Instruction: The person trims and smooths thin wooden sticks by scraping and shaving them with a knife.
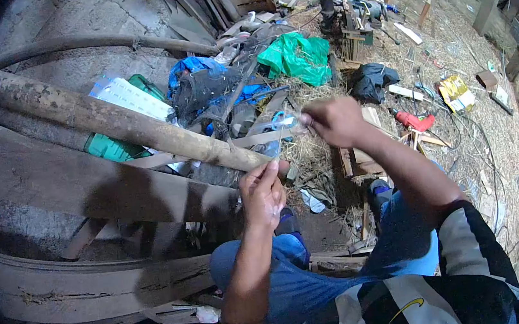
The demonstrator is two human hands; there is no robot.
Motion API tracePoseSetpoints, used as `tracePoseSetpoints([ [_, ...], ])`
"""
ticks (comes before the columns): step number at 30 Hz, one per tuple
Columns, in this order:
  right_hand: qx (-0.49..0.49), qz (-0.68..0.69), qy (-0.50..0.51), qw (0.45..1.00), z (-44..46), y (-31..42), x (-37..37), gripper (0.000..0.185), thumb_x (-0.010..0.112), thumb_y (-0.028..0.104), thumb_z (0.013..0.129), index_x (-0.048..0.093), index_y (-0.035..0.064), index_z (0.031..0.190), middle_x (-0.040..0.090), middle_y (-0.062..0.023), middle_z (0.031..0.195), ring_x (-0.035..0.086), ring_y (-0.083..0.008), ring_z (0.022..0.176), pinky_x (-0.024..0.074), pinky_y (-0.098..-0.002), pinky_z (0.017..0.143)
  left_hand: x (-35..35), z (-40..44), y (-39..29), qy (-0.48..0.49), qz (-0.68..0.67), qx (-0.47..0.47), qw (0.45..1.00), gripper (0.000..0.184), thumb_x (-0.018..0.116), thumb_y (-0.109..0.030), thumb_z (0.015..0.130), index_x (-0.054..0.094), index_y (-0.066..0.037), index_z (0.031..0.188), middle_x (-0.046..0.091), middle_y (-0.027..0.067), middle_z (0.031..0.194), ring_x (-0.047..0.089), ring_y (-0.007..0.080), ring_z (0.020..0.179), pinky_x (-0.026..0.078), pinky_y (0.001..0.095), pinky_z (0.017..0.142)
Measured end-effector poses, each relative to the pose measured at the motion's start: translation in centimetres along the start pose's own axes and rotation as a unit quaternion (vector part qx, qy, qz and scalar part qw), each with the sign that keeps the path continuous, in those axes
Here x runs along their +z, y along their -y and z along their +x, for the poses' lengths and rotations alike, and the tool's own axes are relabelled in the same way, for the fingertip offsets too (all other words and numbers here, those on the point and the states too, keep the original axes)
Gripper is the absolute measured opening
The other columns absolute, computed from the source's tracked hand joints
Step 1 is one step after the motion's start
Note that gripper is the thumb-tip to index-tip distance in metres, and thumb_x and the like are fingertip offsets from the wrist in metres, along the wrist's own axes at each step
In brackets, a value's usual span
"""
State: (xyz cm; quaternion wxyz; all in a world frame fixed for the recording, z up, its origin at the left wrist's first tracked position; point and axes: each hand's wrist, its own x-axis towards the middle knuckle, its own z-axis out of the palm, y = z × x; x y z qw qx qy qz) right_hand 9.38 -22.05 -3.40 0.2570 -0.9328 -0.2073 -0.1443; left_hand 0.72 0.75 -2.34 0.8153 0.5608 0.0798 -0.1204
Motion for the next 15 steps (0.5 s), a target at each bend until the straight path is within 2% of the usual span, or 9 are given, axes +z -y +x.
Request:
tracePoseSetpoints([
  [3,-0.017,-0.004,-0.051,0.999,0.2,-0.1,0.4,0.029,0.057,0.038,0.096,0.067,0.0125,0.089,0.065,-0.0103,0.075,0.065,-0.0344,0.069,0.0495,-0.0466,0.058,0.0,0.0,0.2,-0.001,0.001,-0.003,1.0,0.027,0.059,-0.02,0.101,0.067,0.006,0.1,0.042,-0.0031,0.047,0.031,0.006,0.031,0.029,0.0226,0.03],
  [5,-0.028,-0.004,-0.045,0.999,0.0,0.1,0.6,0.028,0.057,0.037,0.096,0.067,0.0119,0.088,0.065,-0.0109,0.075,0.065,-0.0351,0.07,0.0495,-0.0472,0.059,-0.1,0.1,0.1,0.002,0.005,-0.005,1.0,0.027,0.059,-0.02,0.101,0.067,0.006,0.1,0.042,-0.0032,0.047,0.031,0.006,0.03,0.029,0.0227,0.03],
  [7,0.008,0.032,-0.034,0.999,0.2,-0.8,0.2,0.026,0.057,0.036,0.096,0.067,0.0119,0.09,0.066,-0.012,0.077,0.065,-0.0358,0.072,0.0497,-0.0473,0.06,0.0,-0.3,0.0,0.006,0.005,-0.006,1.0,0.027,0.059,-0.02,0.1,0.067,0.006,0.1,0.042,-0.0033,0.048,0.031,0.006,0.031,0.029,0.0227,0.031],
  [8,0.02,-0.009,-0.015,1.0,0.8,-1.8,-0.1,0.026,0.057,0.035,0.096,0.068,0.0121,0.091,0.066,-0.0129,0.078,0.065,-0.0367,0.074,0.0499,-0.0473,0.062,-0.1,-0.4,0.3,0.007,0.005,-0.008,1.0,0.027,0.059,-0.02,0.1,0.067,0.006,0.1,0.042,-0.0033,0.048,0.031,0.006,0.031,0.029,0.0227,0.031],
  [11,0.005,0.017,-0.045,0.999,0.3,-0.5,-0.2,0.027,0.057,0.036,0.096,0.068,0.0122,0.092,0.066,-0.0137,0.079,0.065,-0.0372,0.075,0.0498,-0.0477,0.062,-0.3,0.1,0.3,0.012,0.013,0.005,1.0,0.027,0.059,-0.02,0.1,0.067,0.005,0.1,0.041,-0.0036,0.048,0.031,0.0058,0.031,0.029,0.0226,0.031],
  [12,-0.025,0.024,-0.054,0.998,0.0,0.4,-0.5,0.032,0.056,0.042,0.096,0.07,0.0135,0.092,0.069,-0.0142,0.082,0.067,-0.0367,0.074,0.0524,-0.049,0.062,-0.3,0.1,0.2,0.007,0.018,0.002,1.0,0.027,0.06,-0.021,0.1,0.067,0.005,0.1,0.042,-0.0036,0.048,0.031,0.0055,0.031,0.029,0.0226,0.031],
  [13,-0.024,0.026,-0.052,0.998,0.1,0.2,-0.5,0.032,0.056,0.042,0.096,0.07,0.0135,0.092,0.069,-0.0142,0.082,0.067,-0.0367,0.074,0.0524,-0.049,0.062,-0.2,0.0,0.2,0.003,0.023,-0.004,1.0,0.027,0.06,-0.021,0.1,0.068,0.005,0.1,0.042,-0.0036,0.048,0.032,0.0053,0.031,0.029,0.0225,0.031],
  [15,0.04,0.018,-0.071,0.996,0.6,-0.9,-0.7,0.033,0.055,0.042,0.097,0.07,0.0134,0.091,0.069,-0.0143,0.081,0.067,-0.0369,0.074,0.0521,-0.0491,0.061,0.1,-0.3,0.3,-0.016,0.036,0.001,0.999,0.026,0.061,-0.02,0.099,0.068,0.004,0.101,0.044,-0.0035,0.049,0.032,0.0048,0.033,0.028,0.0221,0.031],
])
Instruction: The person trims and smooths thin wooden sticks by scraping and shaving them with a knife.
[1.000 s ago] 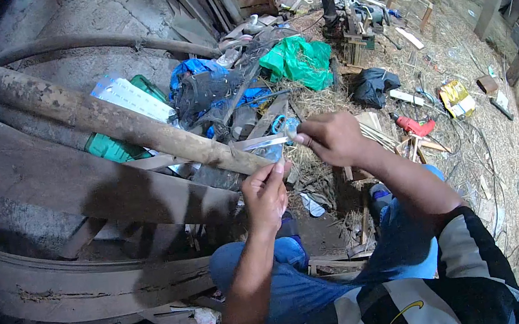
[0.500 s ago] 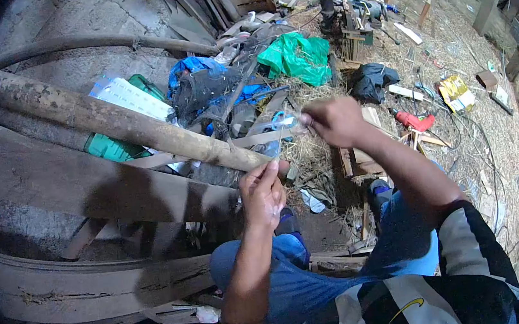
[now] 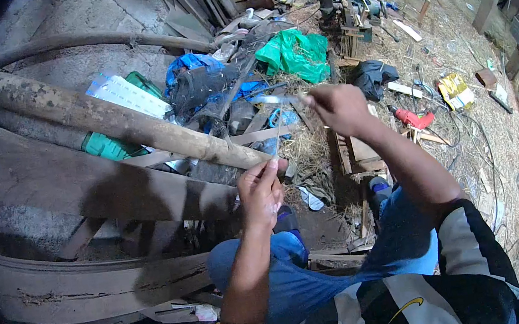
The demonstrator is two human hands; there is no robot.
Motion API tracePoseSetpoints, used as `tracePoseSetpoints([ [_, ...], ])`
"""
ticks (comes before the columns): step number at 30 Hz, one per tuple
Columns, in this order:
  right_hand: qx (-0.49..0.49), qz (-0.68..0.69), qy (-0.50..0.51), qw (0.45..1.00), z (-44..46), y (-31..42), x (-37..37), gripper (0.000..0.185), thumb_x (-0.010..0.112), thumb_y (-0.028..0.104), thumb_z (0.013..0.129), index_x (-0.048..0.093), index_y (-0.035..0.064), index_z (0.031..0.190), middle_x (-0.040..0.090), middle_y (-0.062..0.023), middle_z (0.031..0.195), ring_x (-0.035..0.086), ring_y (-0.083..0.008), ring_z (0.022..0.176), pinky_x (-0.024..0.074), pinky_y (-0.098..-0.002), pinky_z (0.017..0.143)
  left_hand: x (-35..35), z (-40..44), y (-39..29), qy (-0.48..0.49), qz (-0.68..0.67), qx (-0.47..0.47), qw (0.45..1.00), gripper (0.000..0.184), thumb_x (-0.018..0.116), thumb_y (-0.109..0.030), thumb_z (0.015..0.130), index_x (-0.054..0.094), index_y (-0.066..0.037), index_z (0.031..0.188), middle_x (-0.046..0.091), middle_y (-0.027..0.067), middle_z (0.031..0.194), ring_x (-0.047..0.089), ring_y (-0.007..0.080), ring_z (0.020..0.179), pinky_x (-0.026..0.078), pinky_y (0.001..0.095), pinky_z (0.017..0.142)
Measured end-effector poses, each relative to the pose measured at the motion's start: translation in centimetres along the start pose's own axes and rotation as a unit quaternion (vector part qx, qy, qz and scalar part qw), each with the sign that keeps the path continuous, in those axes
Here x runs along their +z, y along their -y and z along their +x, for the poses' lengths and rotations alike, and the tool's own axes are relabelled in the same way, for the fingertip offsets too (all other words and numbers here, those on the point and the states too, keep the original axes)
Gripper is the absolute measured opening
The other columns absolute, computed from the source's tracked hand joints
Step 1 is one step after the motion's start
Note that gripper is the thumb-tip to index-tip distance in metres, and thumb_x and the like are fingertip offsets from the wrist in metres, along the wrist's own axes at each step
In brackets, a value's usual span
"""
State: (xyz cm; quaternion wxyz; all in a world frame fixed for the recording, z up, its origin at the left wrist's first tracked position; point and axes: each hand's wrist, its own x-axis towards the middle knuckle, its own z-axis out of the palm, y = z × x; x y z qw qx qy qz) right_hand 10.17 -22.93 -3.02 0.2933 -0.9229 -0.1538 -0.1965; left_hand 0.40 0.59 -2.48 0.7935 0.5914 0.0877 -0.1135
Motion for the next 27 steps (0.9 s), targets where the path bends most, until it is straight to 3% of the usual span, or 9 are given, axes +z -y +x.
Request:
tracePoseSetpoints([
  [2,0.044,-0.006,0.0,0.999,0.3,0.2,-0.6,0.031,0.056,0.041,0.097,0.069,0.0137,0.092,0.068,-0.0141,0.081,0.067,-0.0372,0.073,0.0515,-0.0491,0.061,0.3,0.3,0.0,-0.015,0.011,0.015,1.0,0.025,0.063,-0.02,0.098,0.068,0.004,0.101,0.047,-0.0034,0.05,0.033,0.0043,0.034,0.027,0.0218,0.031],
  [4,-0.021,0.04,-0.015,0.999,-1.0,1.5,-0.5,0.029,0.057,0.039,0.096,0.068,0.0123,0.092,0.066,-0.0146,0.078,0.066,-0.0379,0.071,0.0509,-0.0491,0.059,0.4,0.6,0.4,-0.027,0.04,0.063,0.997,0.021,0.066,-0.017,0.096,0.07,0.002,0.102,0.052,-0.0032,0.055,0.035,0.0029,0.037,0.026,0.0204,0.033],
  [8,-0.147,0.055,0.008,0.988,-3.4,4.4,0.8,0.025,0.061,0.035,0.094,0.065,0.0112,0.087,0.064,-0.0111,0.074,0.065,-0.0351,0.067,0.0505,-0.0477,0.056,1.1,0.2,0.0,-0.039,0.064,0.059,0.995,0.022,0.066,-0.019,0.097,0.071,0.002,0.102,0.051,-0.0043,0.057,0.038,0.0017,0.041,0.026,0.0201,0.037],
  [11,-0.164,0.046,0.01,0.985,-3.4,4.5,0.6,0.025,0.061,0.035,0.093,0.064,0.012,0.086,0.063,-0.0092,0.074,0.065,-0.0336,0.066,0.0504,-0.0469,0.055,1.0,0.6,0.7,-0.048,0.069,0.106,0.991,0.02,0.067,-0.018,0.097,0.072,0.0,0.104,0.05,-0.0058,0.057,0.037,0.0012,0.042,0.026,0.0197,0.038],
  [14,-0.123,0.022,0.001,0.992,-2.3,3.1,0.5,0.025,0.061,0.036,0.093,0.065,0.0124,0.087,0.062,-0.0091,0.072,0.065,-0.0331,0.066,0.0504,-0.0465,0.055,1.4,0.1,-0.7,-0.052,0.067,0.079,0.993,0.02,0.067,-0.018,0.096,0.072,0.0,0.104,0.05,-0.0061,0.057,0.038,0.0012,0.042,0.027,0.02,0.038],
  [20,-0.161,0.023,0.009,0.987,-3.2,4.1,0.8,0.025,0.059,0.037,0.094,0.066,0.0134,0.089,0.064,-0.0091,0.075,0.066,-0.0333,0.066,0.0511,-0.0468,0.057,1.1,0.3,0.3,-0.056,0.069,0.087,0.992,0.019,0.068,-0.015,0.094,0.072,0.002,0.1,0.047,-0.0053,0.056,0.035,0.0011,0.04,0.024,0.0197,0.035],
  [23,-0.072,0.015,0.044,0.996,-1.5,2.2,0.2,0.028,0.059,0.038,0.094,0.067,0.0126,0.088,0.066,-0.0096,0.079,0.067,-0.0344,0.069,0.0519,-0.0472,0.059,1.2,0.1,0.3,-0.055,0.067,0.081,0.993,0.018,0.068,-0.015,0.094,0.072,0.002,0.1,0.047,-0.0054,0.056,0.034,0.0012,0.039,0.024,0.0198,0.035],
  [27,-0.076,0.013,0.029,0.997,-2.2,3.1,0.6,0.024,0.061,0.034,0.095,0.069,0.0117,0.091,0.066,-0.0112,0.079,0.066,-0.0343,0.071,0.0503,-0.0459,0.059,1.2,0.1,0.2,-0.048,0.079,0.073,0.993,0.019,0.066,-0.017,0.097,0.073,0.0,0.099,0.048,-0.0073,0.056,0.036,0.0008,0.043,0.025,0.0203,0.039],
])
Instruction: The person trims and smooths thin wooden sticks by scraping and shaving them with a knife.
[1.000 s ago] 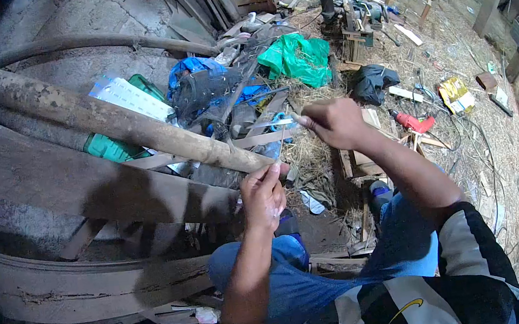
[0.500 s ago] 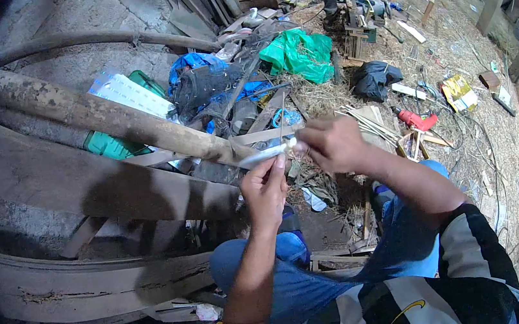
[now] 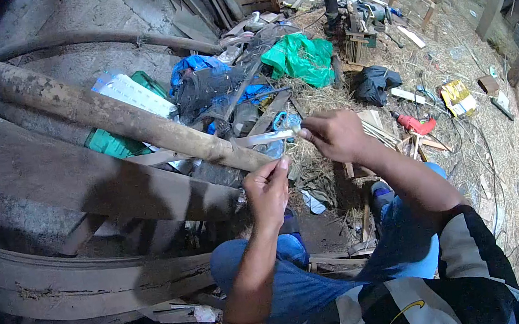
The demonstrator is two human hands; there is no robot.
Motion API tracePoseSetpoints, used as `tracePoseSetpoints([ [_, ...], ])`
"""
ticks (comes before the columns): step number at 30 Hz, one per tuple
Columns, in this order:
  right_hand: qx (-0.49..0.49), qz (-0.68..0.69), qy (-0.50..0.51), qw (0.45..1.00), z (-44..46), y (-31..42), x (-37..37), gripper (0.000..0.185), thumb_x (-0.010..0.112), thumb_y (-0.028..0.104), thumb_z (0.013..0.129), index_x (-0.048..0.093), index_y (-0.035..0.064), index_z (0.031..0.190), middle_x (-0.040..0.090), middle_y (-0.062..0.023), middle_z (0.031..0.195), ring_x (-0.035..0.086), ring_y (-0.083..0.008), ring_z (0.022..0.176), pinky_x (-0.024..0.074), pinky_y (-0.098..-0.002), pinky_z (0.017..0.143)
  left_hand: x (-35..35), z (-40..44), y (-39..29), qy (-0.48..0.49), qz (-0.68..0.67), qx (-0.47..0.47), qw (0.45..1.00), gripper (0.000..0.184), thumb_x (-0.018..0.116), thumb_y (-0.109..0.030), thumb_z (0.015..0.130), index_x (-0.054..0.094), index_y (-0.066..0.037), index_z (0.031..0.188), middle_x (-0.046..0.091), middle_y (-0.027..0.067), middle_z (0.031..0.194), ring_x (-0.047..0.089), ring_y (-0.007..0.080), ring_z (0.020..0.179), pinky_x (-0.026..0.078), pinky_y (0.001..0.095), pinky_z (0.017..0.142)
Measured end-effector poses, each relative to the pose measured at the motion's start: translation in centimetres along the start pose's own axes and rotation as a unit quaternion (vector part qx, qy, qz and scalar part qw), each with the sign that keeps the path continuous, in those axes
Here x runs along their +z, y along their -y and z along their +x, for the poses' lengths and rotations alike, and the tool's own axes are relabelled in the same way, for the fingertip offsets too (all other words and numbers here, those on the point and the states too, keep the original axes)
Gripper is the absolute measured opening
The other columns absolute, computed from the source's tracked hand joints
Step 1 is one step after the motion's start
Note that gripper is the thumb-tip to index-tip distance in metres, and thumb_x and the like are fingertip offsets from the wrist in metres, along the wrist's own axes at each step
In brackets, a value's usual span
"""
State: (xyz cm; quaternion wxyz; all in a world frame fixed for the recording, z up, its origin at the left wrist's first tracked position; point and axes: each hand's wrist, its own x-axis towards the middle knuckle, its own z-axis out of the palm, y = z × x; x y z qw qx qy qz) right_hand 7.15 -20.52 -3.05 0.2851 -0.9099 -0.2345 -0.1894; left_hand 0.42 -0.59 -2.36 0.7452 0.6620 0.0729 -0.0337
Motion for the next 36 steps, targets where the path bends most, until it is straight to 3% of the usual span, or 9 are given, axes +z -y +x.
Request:
tracePoseSetpoints([
  [4,0.05,-0.041,0.035,0.997,1.4,-3.1,-0.4,0.026,0.059,0.036,0.095,0.069,0.0123,0.094,0.067,-0.0115,0.081,0.066,-0.0349,0.076,0.0515,-0.0459,0.062,0.0,-0.3,-0.3,0.001,-0.005,-0.013,1.0,0.019,0.066,-0.017,0.097,0.073,0.0,0.1,0.047,-0.0075,0.056,0.036,0.0006,0.043,0.025,0.0204,0.039],
  [9,0.029,-0.011,0.006,0.999,1.0,-2.1,0.0,0.037,0.054,0.044,0.097,0.067,0.0115,0.088,0.067,-0.0128,0.079,0.067,-0.0357,0.075,0.0516,-0.0501,0.062,-0.5,-0.2,0.1,0.006,-0.023,-0.015,1.0,0.02,0.069,-0.016,0.094,0.071,0.003,0.101,0.046,-0.0076,0.057,0.034,-0.0001,0.043,0.023,0.0192,0.036],
  [15,0.201,-0.04,0.023,0.979,2.7,-6.4,-1.2,0.043,0.049,0.05,0.099,0.07,0.0131,0.095,0.067,-0.0177,0.078,0.066,-0.0399,0.076,0.0503,-0.0512,0.064,-0.8,0.2,0.6,-0.024,-0.002,0.042,0.999,0.021,0.07,-0.016,0.093,0.072,0.003,0.102,0.053,-0.0041,0.059,0.037,0.0009,0.042,0.025,0.0193,0.036],
  [18,0.16,0.054,-0.05,0.984,1.4,-1.9,-1.5,0.038,0.052,0.046,0.099,0.07,0.0119,0.096,0.067,-0.0163,0.075,0.066,-0.0394,0.073,0.0503,-0.0494,0.062,-0.7,0.2,-0.3,-0.021,-0.006,0.007,1.0,0.02,0.07,-0.016,0.093,0.072,0.002,0.102,0.057,-0.0008,0.062,0.039,0.0019,0.041,0.026,0.0197,0.036],
  [19,0.088,0.054,-0.085,0.991,0.8,-1.3,-0.6,0.034,0.056,0.041,0.097,0.07,0.0101,0.092,0.067,-0.0154,0.074,0.066,-0.0381,0.07,0.0501,-0.0479,0.059,-0.6,0.1,-0.3,-0.022,-0.007,0.004,1.0,0.02,0.07,-0.016,0.093,0.072,0.002,0.102,0.057,-0.0008,0.062,0.039,0.0019,0.041,0.026,0.0197,0.036],
  [24,-0.039,0.025,0.009,0.999,-1.3,2.7,-0.3,0.022,0.064,0.031,0.092,0.069,0.0093,0.091,0.064,-0.0106,0.076,0.065,-0.0314,0.068,0.0488,-0.0422,0.055,-0.2,0.0,-0.6,-0.025,-0.004,0.02,0.999,0.019,0.07,-0.017,0.095,0.072,0.001,0.099,0.059,-0.0009,0.063,0.043,0.002,0.044,0.029,0.0198,0.039],
  [31,-0.047,0.014,-0.017,0.999,-0.5,0.8,-0.2,0.021,0.066,0.031,0.09,0.068,0.0102,0.094,0.063,-0.0086,0.078,0.065,-0.0308,0.067,0.0485,-0.0432,0.055,0.2,0.2,-0.2,-0.044,0.026,0.026,0.998,0.017,0.069,-0.013,0.094,0.073,0.002,0.101,0.058,-0.0028,0.063,0.047,0.0025,0.05,0.033,0.0205,0.044],
  [35,-0.055,-0.003,-0.022,0.998,-0.6,1.6,-0.4,0.025,0.061,0.036,0.093,0.067,0.0129,0.087,0.065,-0.0085,0.074,0.066,-0.0331,0.066,0.0504,-0.0458,0.055,-0.1,0.3,0.2,-0.031,0.05,0.051,0.997,0.018,0.07,-0.014,0.094,0.074,0.002,0.101,0.057,-0.0035,0.062,0.047,0.0022,0.05,0.033,0.0205,0.045],
  [36,-0.015,-0.006,-0.009,1.0,-0.1,0.6,-0.6,0.025,0.061,0.036,0.093,0.067,0.0127,0.087,0.065,-0.0087,0.075,0.066,-0.0334,0.067,0.0507,-0.046,0.056,0.1,0.0,-0.1,-0.033,0.044,0.041,0.998,0.018,0.07,-0.014,0.094,0.074,0.002,0.1,0.057,-0.0036,0.061,0.047,0.0023,0.05,0.033,0.0203,0.045],
])
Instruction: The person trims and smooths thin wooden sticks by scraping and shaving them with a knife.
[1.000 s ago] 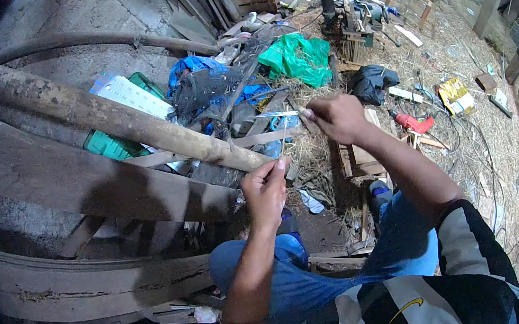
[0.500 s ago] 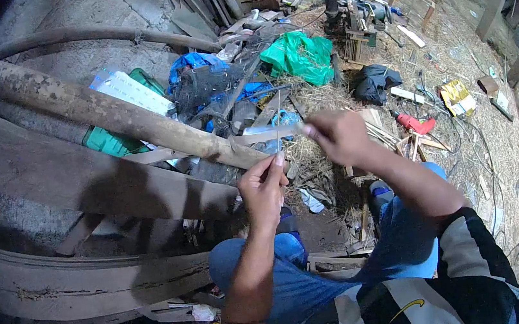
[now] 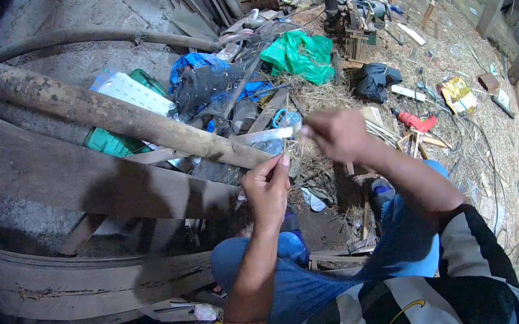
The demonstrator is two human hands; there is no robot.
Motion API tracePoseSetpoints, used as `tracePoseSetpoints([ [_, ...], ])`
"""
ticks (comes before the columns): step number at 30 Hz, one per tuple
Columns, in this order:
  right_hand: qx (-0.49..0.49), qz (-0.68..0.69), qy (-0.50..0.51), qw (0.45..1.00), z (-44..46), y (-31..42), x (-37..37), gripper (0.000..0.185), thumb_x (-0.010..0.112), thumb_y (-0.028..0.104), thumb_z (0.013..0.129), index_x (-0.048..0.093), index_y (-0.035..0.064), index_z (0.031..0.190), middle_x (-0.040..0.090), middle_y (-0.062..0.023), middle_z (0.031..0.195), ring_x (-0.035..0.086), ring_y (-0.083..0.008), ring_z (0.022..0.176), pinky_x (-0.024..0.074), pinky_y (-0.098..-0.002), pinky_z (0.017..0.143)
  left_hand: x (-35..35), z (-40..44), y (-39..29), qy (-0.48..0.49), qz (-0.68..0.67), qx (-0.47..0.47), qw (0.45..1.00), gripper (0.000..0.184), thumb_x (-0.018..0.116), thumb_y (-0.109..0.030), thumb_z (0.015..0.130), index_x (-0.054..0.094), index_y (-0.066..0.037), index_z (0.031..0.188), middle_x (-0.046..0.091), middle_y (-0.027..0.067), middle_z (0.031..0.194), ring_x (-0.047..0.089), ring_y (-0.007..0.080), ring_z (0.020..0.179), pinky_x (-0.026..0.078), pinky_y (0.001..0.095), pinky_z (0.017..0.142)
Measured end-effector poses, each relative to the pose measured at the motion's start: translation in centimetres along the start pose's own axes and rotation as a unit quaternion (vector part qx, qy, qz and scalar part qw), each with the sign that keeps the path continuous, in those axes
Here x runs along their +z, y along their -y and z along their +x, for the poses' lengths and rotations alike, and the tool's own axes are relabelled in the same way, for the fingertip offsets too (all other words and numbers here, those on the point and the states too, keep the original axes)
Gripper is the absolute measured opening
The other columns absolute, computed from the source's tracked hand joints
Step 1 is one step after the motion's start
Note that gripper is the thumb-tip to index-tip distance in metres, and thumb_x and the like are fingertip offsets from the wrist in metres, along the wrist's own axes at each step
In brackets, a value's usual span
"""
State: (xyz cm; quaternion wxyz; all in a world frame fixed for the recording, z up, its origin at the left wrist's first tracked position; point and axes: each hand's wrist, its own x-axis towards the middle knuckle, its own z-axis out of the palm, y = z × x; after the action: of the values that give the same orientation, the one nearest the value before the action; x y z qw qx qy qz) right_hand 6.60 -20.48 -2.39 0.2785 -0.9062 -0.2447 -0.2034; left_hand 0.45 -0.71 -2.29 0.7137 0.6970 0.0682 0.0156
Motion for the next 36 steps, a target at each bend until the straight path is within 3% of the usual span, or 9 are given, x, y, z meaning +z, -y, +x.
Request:
tracePoseSetpoints([
  [2,0.044,-0.018,0.019,0.999,1.0,-1.4,-0.5,0.027,0.06,0.037,0.094,0.068,0.0117,0.087,0.068,-0.0094,0.078,0.067,-0.0337,0.07,0.0515,-0.0466,0.057,-0.1,-0.1,0.0,-0.004,-0.004,-0.013,1.0,0.019,0.07,-0.015,0.093,0.074,0.003,0.099,0.056,-0.0039,0.061,0.046,0.0023,0.05,0.034,0.0205,0.046],
  [7,0.02,0.028,0.013,0.999,0.4,-0.9,0.3,0.03,0.058,0.04,0.095,0.068,0.0131,0.087,0.068,-0.0107,0.08,0.067,-0.034,0.071,0.0517,-0.0478,0.058,-0.2,0.2,0.7,0.007,0.02,0.037,0.999,0.014,0.072,-0.014,0.092,0.072,0.0,0.094,0.052,-0.0037,0.056,0.039,0.0021,0.041,0.026,0.0204,0.037],
  [10,0.083,-0.015,0.029,0.996,1.7,-3.2,0.1,0.033,0.055,0.043,0.096,0.07,0.0141,0.092,0.068,-0.013,0.081,0.067,-0.037,0.074,0.0525,-0.0482,0.062,-0.4,-0.1,0.7,0.008,0.031,0.031,0.999,0.014,0.072,-0.014,0.092,0.072,0.0,0.093,0.052,-0.0037,0.056,0.039,0.0023,0.041,0.026,0.0205,0.037],
  [15,0.045,0.041,0.01,0.998,0.9,-2.8,0.8,0.035,0.054,0.042,0.098,0.069,0.0116,0.089,0.067,-0.0146,0.078,0.066,-0.0361,0.075,0.0505,-0.0461,0.061,-0.6,-0.1,1.0,0.014,0.056,0.035,0.998,0.015,0.072,-0.015,0.092,0.072,0.0,0.095,0.053,-0.0035,0.056,0.039,0.0023,0.04,0.026,0.0207,0.037],
  [18,0.197,-0.029,0.033,0.979,2.4,-6.5,-0.4,0.044,0.05,0.05,0.098,0.068,0.0105,0.089,0.066,-0.0175,0.075,0.066,-0.0399,0.076,0.0505,-0.0507,0.065,-0.7,-0.1,1.3,0.008,0.041,0.041,0.998,0.016,0.072,-0.016,0.092,0.073,0.0,0.097,0.054,-0.0027,0.056,0.039,0.0024,0.041,0.026,0.0207,0.037],
  [21,0.189,0.019,-0.02,0.982,1.9,-5.3,-0.8,0.043,0.051,0.049,0.098,0.066,0.0103,0.087,0.066,-0.0174,0.076,0.065,-0.0406,0.075,0.049,-0.0522,0.064,-0.9,0.2,1.0,-0.015,0.015,0.022,1.0,0.017,0.073,-0.016,0.092,0.073,0.0,0.098,0.056,-0.0011,0.059,0.04,0.0024,0.041,0.026,0.0206,0.037],
  [25,0.039,0.056,-0.014,0.998,-0.3,0.5,-0.6,0.025,0.06,0.032,0.093,0.064,0.0084,0.084,0.065,-0.0156,0.074,0.065,-0.037,0.07,0.0502,-0.0471,0.059,-0.4,0.1,0.0,-0.023,-0.016,-0.013,1.0,0.017,0.073,-0.015,0.092,0.072,0.0,0.099,0.058,0.0005,0.061,0.041,0.0026,0.041,0.027,0.0206,0.037],
  [28,-0.038,0.049,0.008,0.998,-1.5,1.9,0.6,0.02,0.063,0.03,0.093,0.065,0.0105,0.091,0.061,-0.0118,0.075,0.063,-0.0342,0.066,0.0476,-0.0439,0.055,-0.3,0.0,0.0,-0.027,0.0,-0.019,0.999,0.019,0.072,-0.016,0.093,0.074,0.001,0.101,0.063,0.0002,0.067,0.05,0.0033,0.051,0.033,0.0188,0.043],
  [36,-0.009,0.014,0.006,1.0,-0.5,0.1,0.2,0.022,0.063,0.032,0.093,0.066,0.0111,0.089,0.063,-0.0094,0.075,0.065,-0.0327,0.067,0.0487,-0.0452,0.055,-0.1,-0.2,0.3,-0.024,0.012,0.014,1.0,0.018,0.073,-0.013,0.091,0.074,0.002,0.1,0.061,-0.0024,0.064,0.05,0.0028,0.051,0.035,0.0202,0.045],
])
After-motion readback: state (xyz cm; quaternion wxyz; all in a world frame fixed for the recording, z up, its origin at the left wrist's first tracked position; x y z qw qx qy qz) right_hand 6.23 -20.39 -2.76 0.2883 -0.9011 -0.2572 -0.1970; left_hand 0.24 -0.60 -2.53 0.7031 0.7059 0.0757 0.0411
